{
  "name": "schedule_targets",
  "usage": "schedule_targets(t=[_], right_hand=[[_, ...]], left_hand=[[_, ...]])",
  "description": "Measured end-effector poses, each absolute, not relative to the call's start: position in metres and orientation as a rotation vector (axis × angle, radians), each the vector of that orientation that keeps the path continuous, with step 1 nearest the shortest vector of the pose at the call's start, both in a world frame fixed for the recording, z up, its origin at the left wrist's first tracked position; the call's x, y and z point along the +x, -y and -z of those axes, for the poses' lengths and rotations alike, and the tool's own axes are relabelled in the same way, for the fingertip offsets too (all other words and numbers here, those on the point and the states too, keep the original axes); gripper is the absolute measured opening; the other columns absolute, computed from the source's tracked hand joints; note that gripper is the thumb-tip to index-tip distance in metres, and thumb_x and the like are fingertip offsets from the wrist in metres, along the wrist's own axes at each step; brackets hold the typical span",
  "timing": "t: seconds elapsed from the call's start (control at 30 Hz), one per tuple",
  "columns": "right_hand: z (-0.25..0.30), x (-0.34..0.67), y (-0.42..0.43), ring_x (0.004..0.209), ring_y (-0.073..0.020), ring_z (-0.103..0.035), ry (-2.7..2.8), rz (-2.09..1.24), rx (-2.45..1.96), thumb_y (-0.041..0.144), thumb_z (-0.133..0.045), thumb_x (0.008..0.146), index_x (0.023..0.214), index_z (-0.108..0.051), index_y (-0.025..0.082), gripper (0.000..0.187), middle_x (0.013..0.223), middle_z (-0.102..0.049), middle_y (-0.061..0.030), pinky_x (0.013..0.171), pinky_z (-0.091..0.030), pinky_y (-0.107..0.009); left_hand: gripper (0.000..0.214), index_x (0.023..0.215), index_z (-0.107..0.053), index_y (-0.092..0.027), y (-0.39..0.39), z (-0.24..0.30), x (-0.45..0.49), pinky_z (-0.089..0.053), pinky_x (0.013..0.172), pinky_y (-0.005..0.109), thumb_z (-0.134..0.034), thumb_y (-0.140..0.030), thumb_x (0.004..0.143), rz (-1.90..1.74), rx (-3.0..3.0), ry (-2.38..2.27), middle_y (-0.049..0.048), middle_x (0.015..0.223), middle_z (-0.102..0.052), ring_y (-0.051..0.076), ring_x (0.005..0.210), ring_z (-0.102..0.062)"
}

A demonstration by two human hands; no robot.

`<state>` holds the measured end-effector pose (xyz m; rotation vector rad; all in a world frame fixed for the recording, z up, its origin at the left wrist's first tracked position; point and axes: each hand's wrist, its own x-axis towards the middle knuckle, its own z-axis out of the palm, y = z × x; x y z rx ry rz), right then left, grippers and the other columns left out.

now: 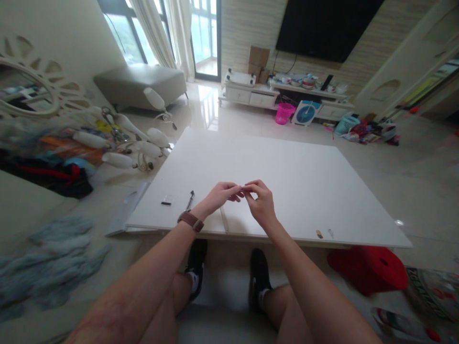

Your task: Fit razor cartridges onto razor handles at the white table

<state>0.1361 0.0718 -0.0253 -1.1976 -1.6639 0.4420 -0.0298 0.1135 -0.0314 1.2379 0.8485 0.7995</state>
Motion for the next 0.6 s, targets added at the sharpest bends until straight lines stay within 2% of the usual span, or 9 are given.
schedule_targets(t=[0.13, 0.23, 0.37, 0.47, 0.6], right_hand=[[0.022, 0.136, -0.073, 0.096, -0.0216, -0.065, 1.441, -0.501, -1.186, 0.022, -0.065, 0.086, 0.095, -0.072, 0.021, 0.011, 0.100, -0.069, -0.0066, 0.087, -0.054, -0.039], [0.018, 0.136, -0.072, 0.098, -0.0225, -0.068, 1.099, -0.685, -1.105, 0.027, -0.072, 0.081, 0.102, -0.068, 0.019, 0.022, 0.102, -0.072, -0.0085, 0.091, -0.054, -0.042], [0.005, 0.136, -0.060, 0.092, -0.0224, -0.071, 0.758, -0.924, -1.016, 0.029, -0.080, 0.073, 0.100, -0.066, 0.018, 0.032, 0.094, -0.075, -0.0086, 0.090, -0.054, -0.042], [-0.007, 0.135, -0.046, 0.092, -0.0224, -0.071, 0.702, -0.988, -1.002, 0.030, -0.082, 0.071, 0.098, -0.066, 0.019, 0.033, 0.093, -0.075, -0.0080, 0.089, -0.054, -0.041], [-0.024, 0.134, -0.033, 0.092, -0.0227, -0.071, 0.736, -0.980, -0.958, 0.031, -0.080, 0.073, 0.097, -0.065, 0.021, 0.030, 0.092, -0.075, -0.0067, 0.088, -0.054, -0.041]], left_hand=[[0.024, 0.082, -0.073, -0.012, -0.111, 0.024, -0.012, -0.048, 0.073, 0.028, -0.073, -0.036, 0.079, -0.927, 1.089, -0.801, 0.0120, 0.085, -0.073, 0.014, 0.069, -0.064], [0.022, 0.083, -0.072, -0.012, -0.107, 0.014, -0.001, -0.048, 0.073, 0.027, -0.076, -0.033, 0.077, -1.057, 0.903, -0.799, 0.0107, 0.084, -0.073, 0.013, 0.069, -0.063], [0.021, 0.086, -0.073, -0.013, -0.089, 0.001, 0.014, -0.049, 0.074, 0.025, -0.079, -0.029, 0.075, -1.187, 0.596, -0.723, 0.0086, 0.086, -0.074, 0.011, 0.070, -0.064], [0.018, 0.089, -0.074, -0.015, -0.072, -0.007, 0.023, -0.051, 0.074, 0.024, -0.078, -0.027, 0.077, -1.165, 0.461, -0.615, 0.0076, 0.093, -0.075, 0.012, 0.076, -0.066], [0.015, 0.092, -0.074, -0.019, -0.057, -0.018, 0.031, -0.051, 0.063, 0.022, -0.073, -0.029, 0.081, -1.124, 0.421, -0.562, 0.0069, 0.102, -0.075, 0.015, 0.078, -0.069]])
